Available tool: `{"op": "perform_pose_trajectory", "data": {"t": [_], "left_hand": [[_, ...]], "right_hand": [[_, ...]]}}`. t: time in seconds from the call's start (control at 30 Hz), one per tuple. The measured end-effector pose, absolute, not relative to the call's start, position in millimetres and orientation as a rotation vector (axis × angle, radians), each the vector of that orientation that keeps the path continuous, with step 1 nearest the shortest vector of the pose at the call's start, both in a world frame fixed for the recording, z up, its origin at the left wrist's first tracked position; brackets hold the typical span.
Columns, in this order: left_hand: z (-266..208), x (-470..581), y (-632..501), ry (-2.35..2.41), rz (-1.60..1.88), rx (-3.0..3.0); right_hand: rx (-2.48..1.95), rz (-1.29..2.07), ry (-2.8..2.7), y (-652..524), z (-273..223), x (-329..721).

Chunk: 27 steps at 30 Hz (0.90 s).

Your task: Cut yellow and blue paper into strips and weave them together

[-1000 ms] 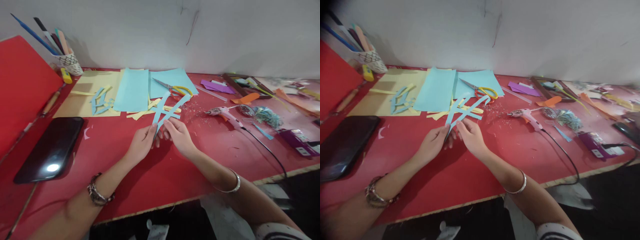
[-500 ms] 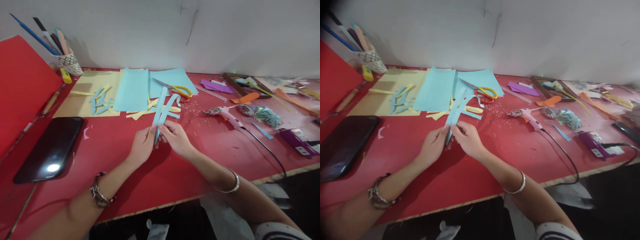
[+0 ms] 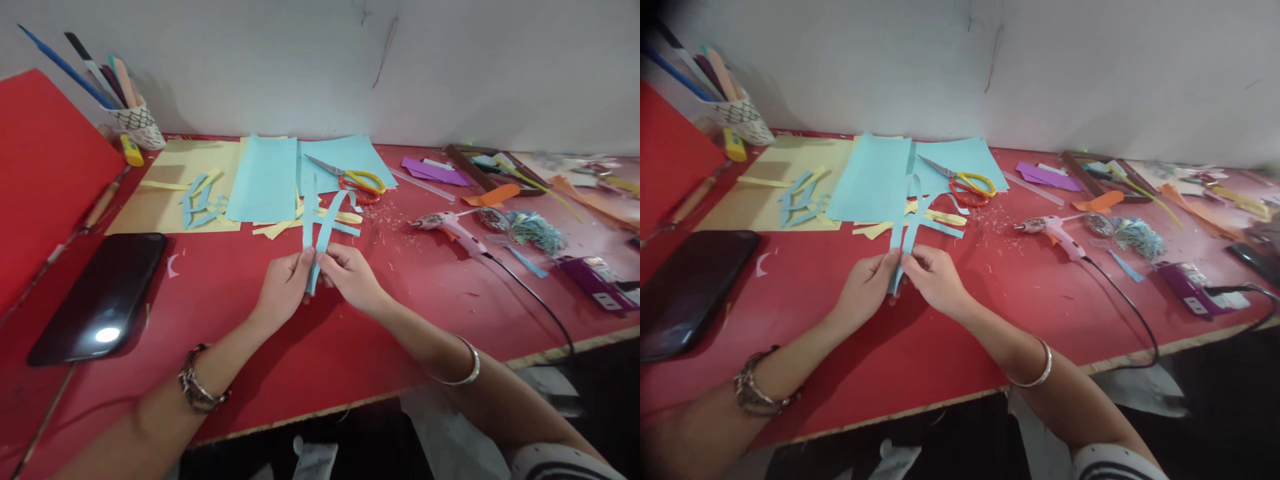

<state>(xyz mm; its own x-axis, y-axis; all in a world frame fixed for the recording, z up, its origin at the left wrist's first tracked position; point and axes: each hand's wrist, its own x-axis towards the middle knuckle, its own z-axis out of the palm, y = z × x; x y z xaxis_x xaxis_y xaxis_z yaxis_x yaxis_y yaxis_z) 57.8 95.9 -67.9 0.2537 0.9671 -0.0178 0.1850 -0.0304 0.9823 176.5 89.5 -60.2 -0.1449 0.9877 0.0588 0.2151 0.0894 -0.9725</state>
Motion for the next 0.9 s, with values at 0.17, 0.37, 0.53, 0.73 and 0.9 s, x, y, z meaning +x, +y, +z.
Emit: {"op": "perform_pose_trajectory", "data": {"t": [0.17, 0.37, 0.53, 0.73, 0.9], "left_hand": [[-65.1, 56.1, 97.4, 1.130, 0.929, 1.438], [-69.6, 55.3, 97.0, 1.043, 0.826, 1.540], [-72.4, 55.5, 96.1, 1.113, 0.848, 1.694], [-68.7, 55.2, 95.3, 1.174, 0.923, 1.675], [-65.3, 50.9, 102.5, 1.250, 1.041, 1.405]], "right_hand": [[-1.301, 1.151, -1.436, 87.9, -59.5, 176.2], [-1.260, 1.132, -1.339, 90.7, -60.4, 179.1], [-1.208, 1.192, -1.442, 89.2, -59.8, 176.6], [-1.266, 1.168, -1.492, 88.4, -59.6, 176.5], [-1.344, 1.123, -1.449, 90.5, -58.3, 180.1]]}}
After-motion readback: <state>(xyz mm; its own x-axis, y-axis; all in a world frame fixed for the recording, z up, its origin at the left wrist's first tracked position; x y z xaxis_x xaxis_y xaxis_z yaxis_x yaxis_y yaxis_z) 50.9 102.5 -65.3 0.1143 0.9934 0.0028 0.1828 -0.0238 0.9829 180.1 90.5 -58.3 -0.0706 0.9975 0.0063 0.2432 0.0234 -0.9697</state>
